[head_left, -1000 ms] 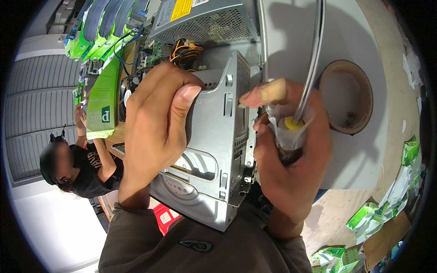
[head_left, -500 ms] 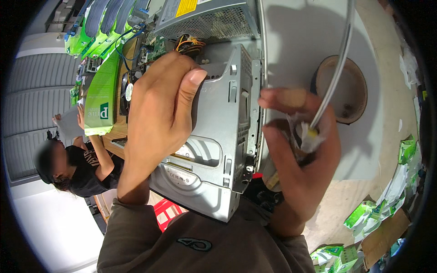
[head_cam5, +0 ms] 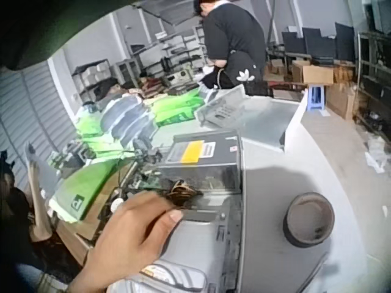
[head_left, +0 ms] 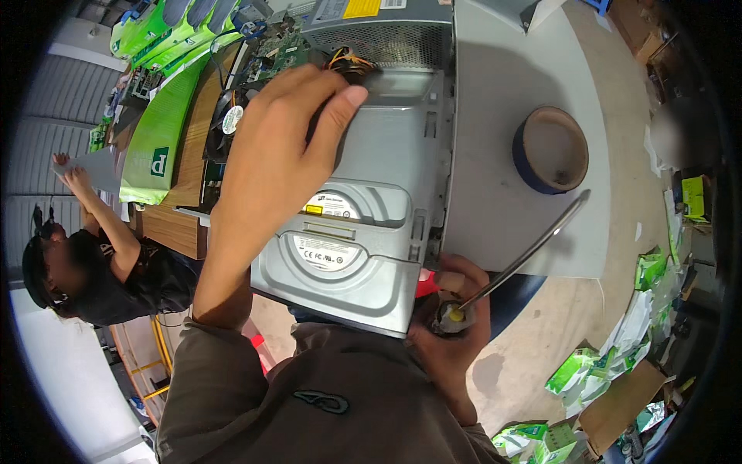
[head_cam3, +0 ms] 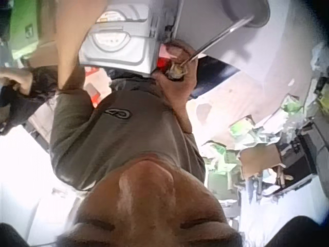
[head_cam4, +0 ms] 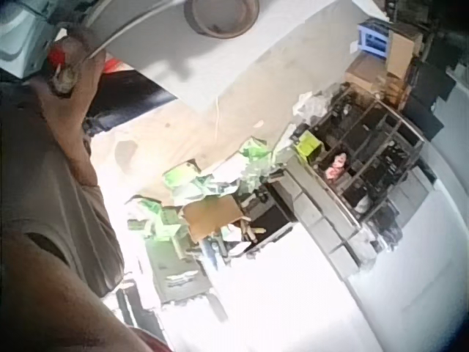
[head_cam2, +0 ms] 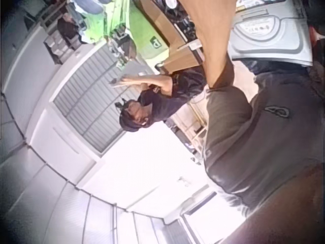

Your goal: The person removes an optical drive from a computer chassis, turning it over by hand to observe its sides and then using a screwdriver to remove a screw from its casing.

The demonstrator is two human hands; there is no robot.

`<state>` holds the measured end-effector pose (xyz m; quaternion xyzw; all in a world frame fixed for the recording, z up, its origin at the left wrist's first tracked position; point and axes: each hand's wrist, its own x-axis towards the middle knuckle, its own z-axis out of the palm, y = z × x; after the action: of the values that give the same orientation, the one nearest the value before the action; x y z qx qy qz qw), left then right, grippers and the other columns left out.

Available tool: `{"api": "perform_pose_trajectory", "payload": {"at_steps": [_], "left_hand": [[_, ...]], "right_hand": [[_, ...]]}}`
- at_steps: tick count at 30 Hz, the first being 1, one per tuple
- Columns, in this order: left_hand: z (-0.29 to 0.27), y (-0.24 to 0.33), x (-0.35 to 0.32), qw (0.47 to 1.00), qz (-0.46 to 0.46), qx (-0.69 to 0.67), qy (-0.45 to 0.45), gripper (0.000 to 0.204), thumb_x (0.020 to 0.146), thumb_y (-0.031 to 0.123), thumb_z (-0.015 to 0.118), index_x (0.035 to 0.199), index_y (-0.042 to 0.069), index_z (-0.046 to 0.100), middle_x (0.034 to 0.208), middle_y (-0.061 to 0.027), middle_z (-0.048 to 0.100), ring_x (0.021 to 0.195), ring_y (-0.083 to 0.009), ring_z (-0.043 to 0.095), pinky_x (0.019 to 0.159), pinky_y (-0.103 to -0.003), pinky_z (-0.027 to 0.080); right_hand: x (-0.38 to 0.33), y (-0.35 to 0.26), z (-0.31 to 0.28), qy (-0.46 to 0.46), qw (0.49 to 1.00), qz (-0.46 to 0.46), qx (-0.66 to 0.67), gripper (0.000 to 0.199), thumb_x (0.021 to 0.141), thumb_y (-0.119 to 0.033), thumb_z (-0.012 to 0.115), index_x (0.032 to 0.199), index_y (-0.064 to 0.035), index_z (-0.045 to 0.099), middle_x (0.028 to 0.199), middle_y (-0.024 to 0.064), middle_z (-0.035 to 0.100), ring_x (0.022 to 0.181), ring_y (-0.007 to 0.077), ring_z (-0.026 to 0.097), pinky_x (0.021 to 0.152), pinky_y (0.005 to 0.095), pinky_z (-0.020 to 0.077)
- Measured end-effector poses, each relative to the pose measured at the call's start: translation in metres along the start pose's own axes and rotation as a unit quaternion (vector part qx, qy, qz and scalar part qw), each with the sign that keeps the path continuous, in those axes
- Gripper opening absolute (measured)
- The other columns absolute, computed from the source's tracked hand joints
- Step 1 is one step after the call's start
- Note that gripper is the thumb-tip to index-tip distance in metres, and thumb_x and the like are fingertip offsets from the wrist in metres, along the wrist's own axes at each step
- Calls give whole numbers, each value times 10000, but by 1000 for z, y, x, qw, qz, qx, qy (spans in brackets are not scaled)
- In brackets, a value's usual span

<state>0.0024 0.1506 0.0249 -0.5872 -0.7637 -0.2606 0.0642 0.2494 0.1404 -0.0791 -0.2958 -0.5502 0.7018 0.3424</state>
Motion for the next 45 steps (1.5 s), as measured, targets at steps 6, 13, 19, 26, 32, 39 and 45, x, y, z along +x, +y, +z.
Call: {"api": "perform_pose_trajectory", "payload": {"at_steps": [6,13,19,26,32,39,45], "left_hand": [[-34,-5,-31,998,-13,-8,-64,378,930,247,647,1206,-12,638,1230,-185,594,1156,-367,579,1003,-386,432],[-80,-12,-117,987,-108,-56,-105,960,678,625,758,1385,18,530,1297,-189,528,1225,-381,506,1077,-489,366],[-79,-31,-147,989,-46,-13,-142,1042,603,613,798,1412,24,508,1301,-146,510,1243,-365,482,1119,-580,291],[-77,-43,-146,991,-43,-10,-124,882,634,555,797,1323,35,617,1244,-97,567,1184,-295,532,1089,-512,343],[-74,-47,-147,992,-38,7,-119,794,738,619,681,1307,67,636,1203,-58,567,1118,-247,548,1057,-490,359],[-67,-54,-147,997,-9,1,-75,659,909,639,513,1225,89,692,1056,-40,604,985,-237,560,975,-442,385],[-62,-56,-150,998,4,9,-62,624,940,621,498,1203,93,701,1029,-40,603,954,-225,551,946,-437,389]], "right_hand": [[6,-5,6,34,999,-27,1,866,562,-204,950,1309,28,579,1378,172,524,1145,233,595,886,309,537],[9,2,1,49,991,-88,-91,853,524,-51,911,1301,50,575,1317,172,563,1080,210,623,731,235,540],[4,-4,3,84,993,-78,-39,751,586,16,802,1287,63,535,1292,220,559,879,210,649,687,289,497],[4,3,-2,133,984,-96,-74,750,549,-6,865,1209,75,517,1183,225,617,1064,243,630,893,342,517],[2,8,3,152,978,-127,-69,822,511,-248,1031,1083,20,505,1152,206,613,1058,254,632,905,342,527],[5,-3,5,138,966,-150,-161,443,688,58,766,1028,-2,489,1062,171,610,1015,235,635,885,354,528],[7,-2,11,178,961,-127,-167,406,705,67,722,1035,12,490,1032,163,607,981,225,623,921,368,500]]}}
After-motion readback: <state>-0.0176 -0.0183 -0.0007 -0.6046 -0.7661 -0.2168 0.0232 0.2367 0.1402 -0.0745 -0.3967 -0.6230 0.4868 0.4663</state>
